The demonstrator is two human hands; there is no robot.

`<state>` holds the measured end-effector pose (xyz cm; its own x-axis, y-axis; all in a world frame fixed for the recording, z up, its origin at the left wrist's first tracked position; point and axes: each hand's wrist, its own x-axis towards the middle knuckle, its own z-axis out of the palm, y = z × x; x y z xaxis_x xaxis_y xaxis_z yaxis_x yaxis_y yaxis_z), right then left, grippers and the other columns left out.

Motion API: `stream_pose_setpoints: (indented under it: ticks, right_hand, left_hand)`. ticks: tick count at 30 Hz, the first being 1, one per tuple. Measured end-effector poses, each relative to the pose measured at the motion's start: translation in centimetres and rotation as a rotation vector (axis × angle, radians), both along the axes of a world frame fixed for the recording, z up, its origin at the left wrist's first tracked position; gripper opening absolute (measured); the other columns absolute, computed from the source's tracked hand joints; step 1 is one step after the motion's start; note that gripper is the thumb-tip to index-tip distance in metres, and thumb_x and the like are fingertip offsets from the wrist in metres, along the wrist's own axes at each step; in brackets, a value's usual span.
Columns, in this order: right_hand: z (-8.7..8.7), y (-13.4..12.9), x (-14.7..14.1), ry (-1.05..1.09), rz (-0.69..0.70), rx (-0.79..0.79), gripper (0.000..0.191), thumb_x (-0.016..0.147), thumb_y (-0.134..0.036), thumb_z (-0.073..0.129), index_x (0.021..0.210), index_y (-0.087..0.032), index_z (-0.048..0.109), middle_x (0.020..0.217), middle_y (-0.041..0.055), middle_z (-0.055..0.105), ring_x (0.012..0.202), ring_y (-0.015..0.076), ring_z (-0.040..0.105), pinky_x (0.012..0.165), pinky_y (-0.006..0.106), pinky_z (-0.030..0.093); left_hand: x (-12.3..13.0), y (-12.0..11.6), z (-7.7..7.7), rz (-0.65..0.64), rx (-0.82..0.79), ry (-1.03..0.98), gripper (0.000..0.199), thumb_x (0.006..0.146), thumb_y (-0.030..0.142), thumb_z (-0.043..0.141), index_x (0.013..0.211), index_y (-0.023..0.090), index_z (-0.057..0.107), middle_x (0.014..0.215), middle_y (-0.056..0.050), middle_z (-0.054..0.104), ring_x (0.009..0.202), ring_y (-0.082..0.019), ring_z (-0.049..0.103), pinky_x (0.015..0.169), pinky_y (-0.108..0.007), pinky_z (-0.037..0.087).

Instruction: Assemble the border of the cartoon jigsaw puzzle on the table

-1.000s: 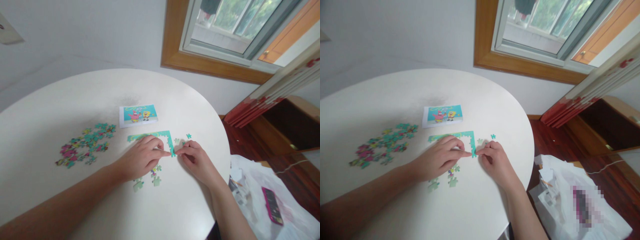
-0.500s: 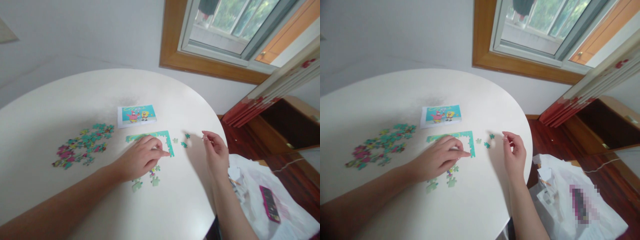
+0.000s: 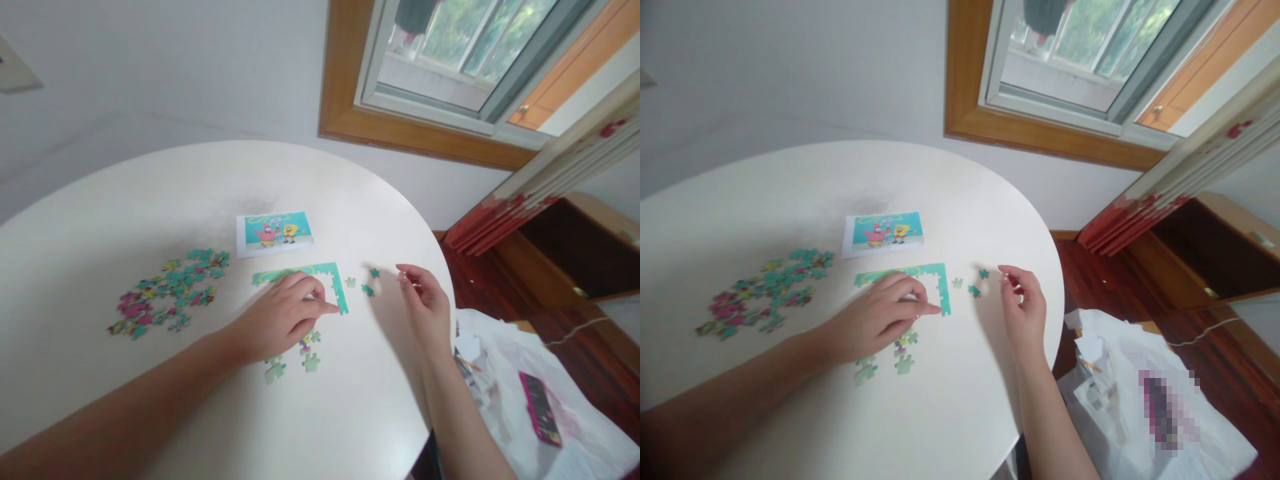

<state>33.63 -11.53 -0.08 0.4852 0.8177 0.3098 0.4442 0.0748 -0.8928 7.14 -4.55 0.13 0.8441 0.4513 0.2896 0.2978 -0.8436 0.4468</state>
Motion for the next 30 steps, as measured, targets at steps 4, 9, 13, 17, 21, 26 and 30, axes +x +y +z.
stream_pose_setpoints:
  ticks: [4, 9, 13, 17, 21, 26, 30]
  right_hand:
    - [0.2, 0.0, 0.0, 0.029, -0.008, -0.003, 0.024, 0.088, -0.038, 0.062, 0.102, -0.021, 0.071, 0.101, 0.0071, 0.069, 0.088, 0.0208, 0.061, 0.074, 0.034, 0.045]
    - [-0.1, 0.1, 0.2, 0.099, -0.028, 0.011, 0.029, 0.09, -0.042, 0.059, 0.106, -0.021, 0.07, 0.097, 0.0056, 0.068, 0.086, 0.0199, 0.06, 0.076, 0.034, 0.046]
    - [-0.7, 0.2, 0.5, 0.158, -0.034, 0.04, 0.03, 0.09, -0.042, 0.059, 0.109, -0.022, 0.07, 0.097, 0.0043, 0.068, 0.085, 0.0185, 0.059, 0.078, 0.033, 0.045]
    - [-0.9, 0.2, 0.7, 0.19, -0.028, 0.042, 0.029, 0.09, -0.042, 0.06, 0.11, -0.023, 0.069, 0.093, 0.0026, 0.066, 0.082, 0.0173, 0.057, 0.076, 0.032, 0.044]
    - [-0.8, 0.2, 0.7, 0.17, -0.026, 0.02, 0.03, 0.09, -0.042, 0.058, 0.111, -0.023, 0.068, 0.097, 0.004, 0.066, 0.082, 0.0176, 0.057, 0.077, 0.032, 0.045]
    - [-0.4, 0.2, 0.3, 0.156, -0.003, 0.0, 0.031, 0.09, -0.042, 0.056, 0.112, -0.023, 0.066, 0.093, 0.0035, 0.064, 0.081, 0.0179, 0.057, 0.075, 0.032, 0.045]
    - [0.0, 0.2, -0.3, 0.142, 0.03, -0.046, 0.032, 0.088, -0.041, 0.058, 0.112, -0.022, 0.065, 0.09, 0.0031, 0.061, 0.078, 0.0178, 0.055, 0.068, 0.032, 0.043]
  left_hand:
    - [0.0, 0.0, -0.1, 0.028, 0.002, -0.034, 0.04, 0.096, 0.009, 0.047, 0.126, 0.028, 0.066, 0.108, -0.005, 0.06, 0.106, -0.021, 0.052, 0.096, -0.037, 0.039]
    - [0.0, 0.0, -0.2, 0.057, 0.044, -0.076, 0.041, 0.094, 0.007, 0.048, 0.124, 0.028, 0.067, 0.11, -0.006, 0.06, 0.107, -0.022, 0.051, 0.097, -0.038, 0.039]
    - [0.0, -0.1, -0.1, 0.033, 0.05, -0.037, 0.044, 0.093, 0.007, 0.049, 0.126, 0.031, 0.067, 0.112, -0.006, 0.059, 0.108, -0.023, 0.052, 0.095, -0.039, 0.04]
    - [-0.1, -0.2, -0.1, 0.026, 0.053, -0.003, 0.043, 0.093, 0.009, 0.05, 0.122, 0.033, 0.069, 0.114, -0.007, 0.059, 0.11, -0.024, 0.051, 0.097, -0.042, 0.04]
    - [-0.1, -0.2, -0.2, 0.042, 0.052, -0.029, 0.044, 0.092, 0.008, 0.05, 0.124, 0.032, 0.068, 0.114, -0.007, 0.059, 0.109, -0.024, 0.052, 0.097, -0.041, 0.041]
    - [0.0, -0.2, -0.1, 0.037, 0.051, -0.024, 0.043, 0.093, 0.009, 0.05, 0.123, 0.033, 0.069, 0.113, -0.006, 0.06, 0.108, -0.023, 0.053, 0.096, -0.04, 0.041]
    - [-0.1, -0.2, -0.2, 0.045, 0.044, -0.01, 0.042, 0.093, 0.009, 0.05, 0.122, 0.033, 0.07, 0.114, -0.006, 0.059, 0.11, -0.024, 0.052, 0.097, -0.041, 0.04]
